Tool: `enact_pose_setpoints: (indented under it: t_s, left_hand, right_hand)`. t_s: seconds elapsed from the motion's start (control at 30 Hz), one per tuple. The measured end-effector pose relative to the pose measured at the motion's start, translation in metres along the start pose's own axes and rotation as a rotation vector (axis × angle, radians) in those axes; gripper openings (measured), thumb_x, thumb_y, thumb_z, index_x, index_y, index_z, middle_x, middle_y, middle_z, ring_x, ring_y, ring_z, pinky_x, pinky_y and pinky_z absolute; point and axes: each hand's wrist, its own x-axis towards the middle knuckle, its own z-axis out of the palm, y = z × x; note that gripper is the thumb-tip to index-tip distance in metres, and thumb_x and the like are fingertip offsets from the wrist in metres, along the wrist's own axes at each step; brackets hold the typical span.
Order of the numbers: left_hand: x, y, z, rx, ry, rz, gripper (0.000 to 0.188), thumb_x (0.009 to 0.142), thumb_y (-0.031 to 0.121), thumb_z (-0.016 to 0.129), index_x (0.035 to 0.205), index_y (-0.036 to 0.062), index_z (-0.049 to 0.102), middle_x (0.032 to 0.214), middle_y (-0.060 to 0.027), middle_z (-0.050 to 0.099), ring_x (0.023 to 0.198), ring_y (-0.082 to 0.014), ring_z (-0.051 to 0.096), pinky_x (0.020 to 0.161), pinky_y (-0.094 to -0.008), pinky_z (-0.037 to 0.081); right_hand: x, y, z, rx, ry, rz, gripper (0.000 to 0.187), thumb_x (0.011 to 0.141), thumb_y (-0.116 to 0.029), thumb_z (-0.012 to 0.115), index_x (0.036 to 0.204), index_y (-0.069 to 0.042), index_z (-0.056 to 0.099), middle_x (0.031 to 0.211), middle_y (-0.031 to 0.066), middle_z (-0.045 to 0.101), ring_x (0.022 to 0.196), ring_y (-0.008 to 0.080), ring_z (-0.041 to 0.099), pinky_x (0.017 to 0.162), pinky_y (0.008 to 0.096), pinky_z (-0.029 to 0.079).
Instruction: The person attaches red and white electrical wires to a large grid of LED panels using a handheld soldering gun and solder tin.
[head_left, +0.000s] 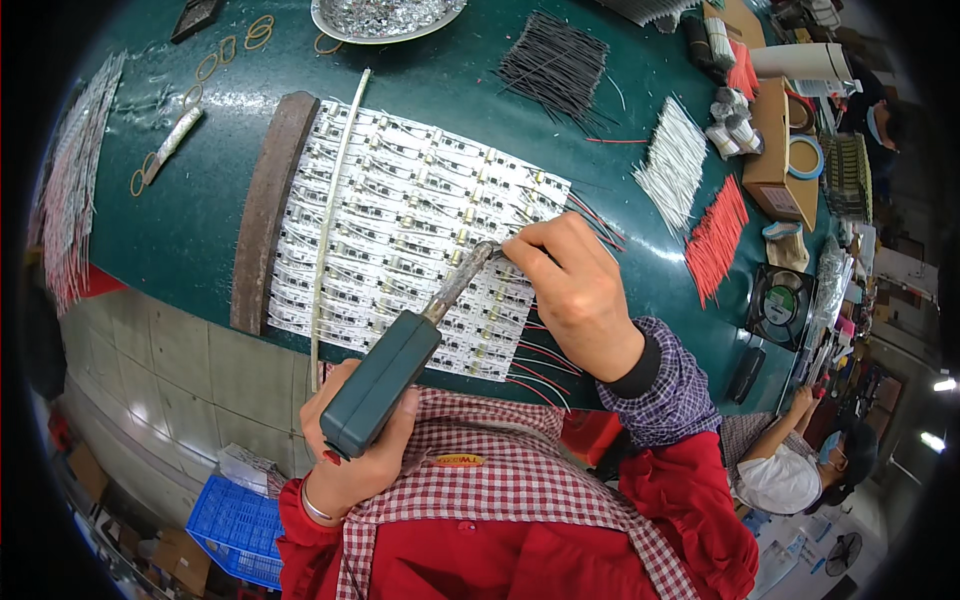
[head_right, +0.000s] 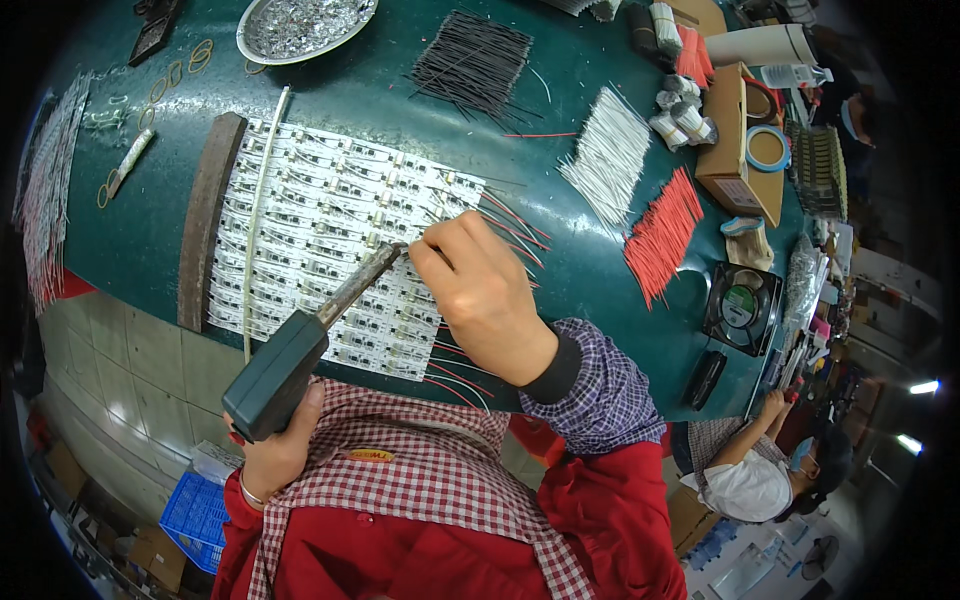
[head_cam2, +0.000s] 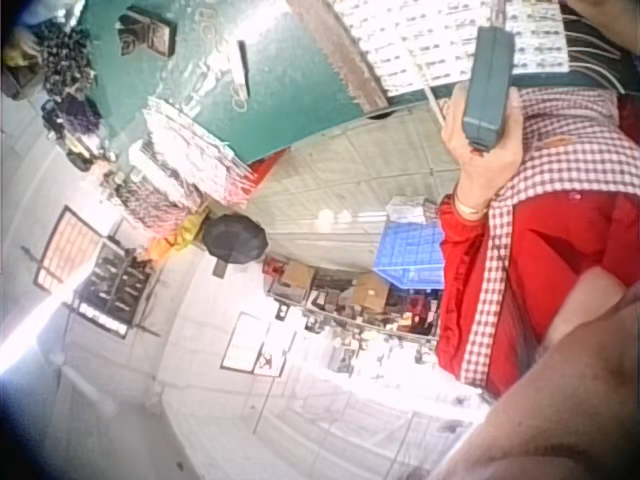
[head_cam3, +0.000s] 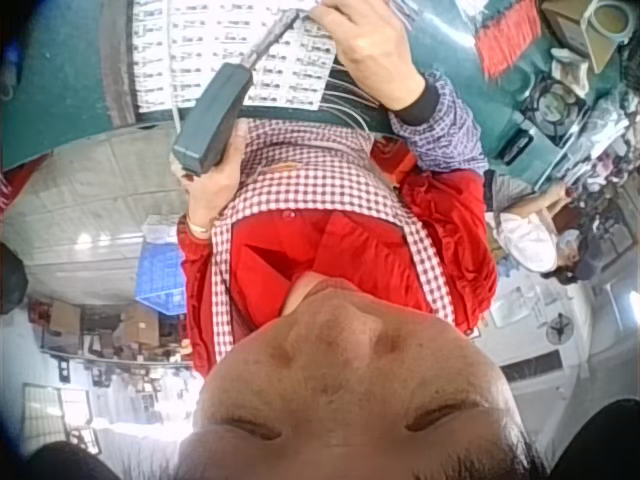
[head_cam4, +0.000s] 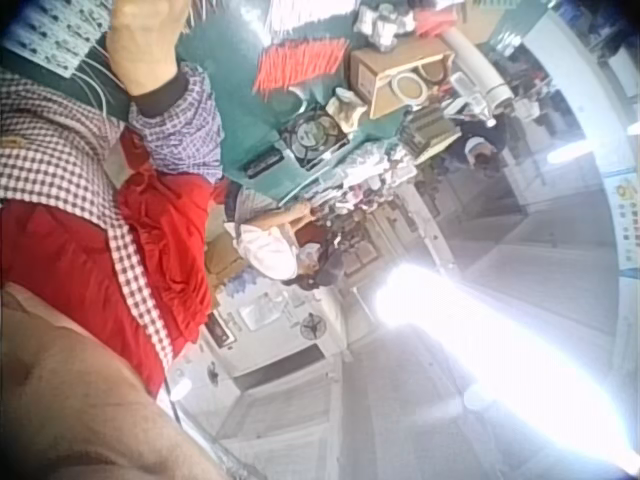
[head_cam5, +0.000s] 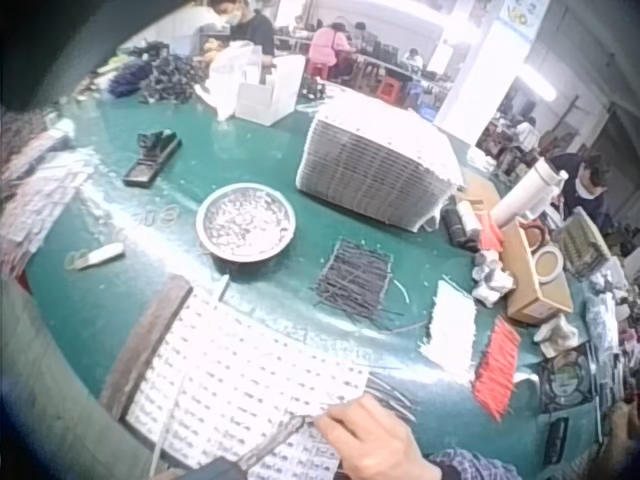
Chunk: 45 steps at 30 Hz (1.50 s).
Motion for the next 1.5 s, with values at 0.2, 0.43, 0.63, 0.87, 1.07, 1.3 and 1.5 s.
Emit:
enact_pose_setpoints:
  t_s: [0.2, 0.43, 0.63, 0.87, 1.07, 1.3, 1.5]
  left_hand:
    - [-0.003, 0.003, 0.000, -0.061, 0.028, -0.033, 0.018, 0.081, 0.001, 0.073, 0.097, -0.0057, 0.069, 0.086, -0.0138, 0.066, 0.067, -0.0229, 0.063, 0.060, -0.0313, 0.050]
    - [-0.012, -0.004, -0.002, -0.028, 0.089, 0.031, 0.019, 0.081, 0.002, 0.074, 0.097, -0.0075, 0.069, 0.088, -0.0176, 0.069, 0.071, -0.0266, 0.067, 0.065, -0.0345, 0.053]
    - [-0.018, -0.006, -0.002, -0.060, 0.109, 0.017, 0.020, 0.082, 0.003, 0.074, 0.098, -0.0081, 0.069, 0.089, -0.0176, 0.069, 0.073, -0.0258, 0.068, 0.067, -0.0334, 0.054]
    - [-0.022, -0.006, -0.002, -0.043, 0.072, -0.015, 0.023, 0.081, 0.002, 0.074, 0.101, -0.0084, 0.069, 0.093, -0.0188, 0.069, 0.077, -0.0263, 0.069, 0.069, -0.0334, 0.055]
    - [-0.021, 0.000, -0.003, -0.044, 0.055, -0.036, 0.024, 0.080, 0.000, 0.074, 0.102, -0.0082, 0.069, 0.100, -0.0199, 0.069, 0.084, -0.0268, 0.070, 0.074, -0.0334, 0.055]
    - [-0.021, 0.000, -0.004, 0.011, -0.005, -0.030, 0.025, 0.081, 0.001, 0.074, 0.103, -0.0078, 0.068, 0.100, -0.0185, 0.069, 0.082, -0.0254, 0.070, 0.072, -0.0325, 0.054]
    - [-0.019, 0.003, -0.004, 0.011, -0.012, -0.038, 0.025, 0.082, 0.002, 0.075, 0.103, -0.0071, 0.067, 0.098, -0.0166, 0.069, 0.080, -0.0244, 0.069, 0.070, -0.0315, 0.053]
  right_hand:
    - [0.000, -0.002, 0.000, -0.035, 0.007, -0.009, 0.027, 0.068, 0.002, 0.064, 0.095, 0.003, 0.064, 0.092, 0.0106, 0.059, 0.086, 0.0259, 0.057, 0.071, 0.0337, 0.051]
    - [-0.001, -0.003, 0.000, -0.025, -0.001, 0.011, 0.029, 0.068, 0.003, 0.063, 0.096, 0.003, 0.064, 0.093, 0.0112, 0.058, 0.086, 0.0265, 0.057, 0.071, 0.0350, 0.051]
    - [-0.009, -0.008, 0.002, 0.031, 0.083, 0.003, 0.033, 0.066, 0.006, 0.063, 0.098, 0.002, 0.065, 0.093, 0.0116, 0.060, 0.085, 0.0272, 0.058, 0.070, 0.0363, 0.050]
    - [-0.015, -0.009, 0.003, 0.085, 0.063, -0.007, 0.036, 0.064, 0.009, 0.063, 0.099, 0.003, 0.065, 0.093, 0.0116, 0.061, 0.082, 0.0271, 0.059, 0.067, 0.0353, 0.050]
    - [-0.015, -0.010, 0.003, 0.075, 0.048, 0.006, 0.035, 0.065, 0.009, 0.063, 0.099, 0.003, 0.065, 0.093, 0.0118, 0.061, 0.082, 0.0272, 0.058, 0.067, 0.0354, 0.051]
    - [-0.016, -0.012, 0.002, 0.032, 0.026, 0.013, 0.030, 0.069, 0.007, 0.064, 0.098, 0.003, 0.064, 0.093, 0.0113, 0.060, 0.083, 0.0265, 0.058, 0.068, 0.0344, 0.051]
    - [-0.015, -0.015, 0.000, 0.017, 0.002, 0.026, 0.028, 0.071, 0.004, 0.063, 0.099, 0.003, 0.064, 0.095, 0.0111, 0.059, 0.085, 0.0266, 0.058, 0.070, 0.0342, 0.051]
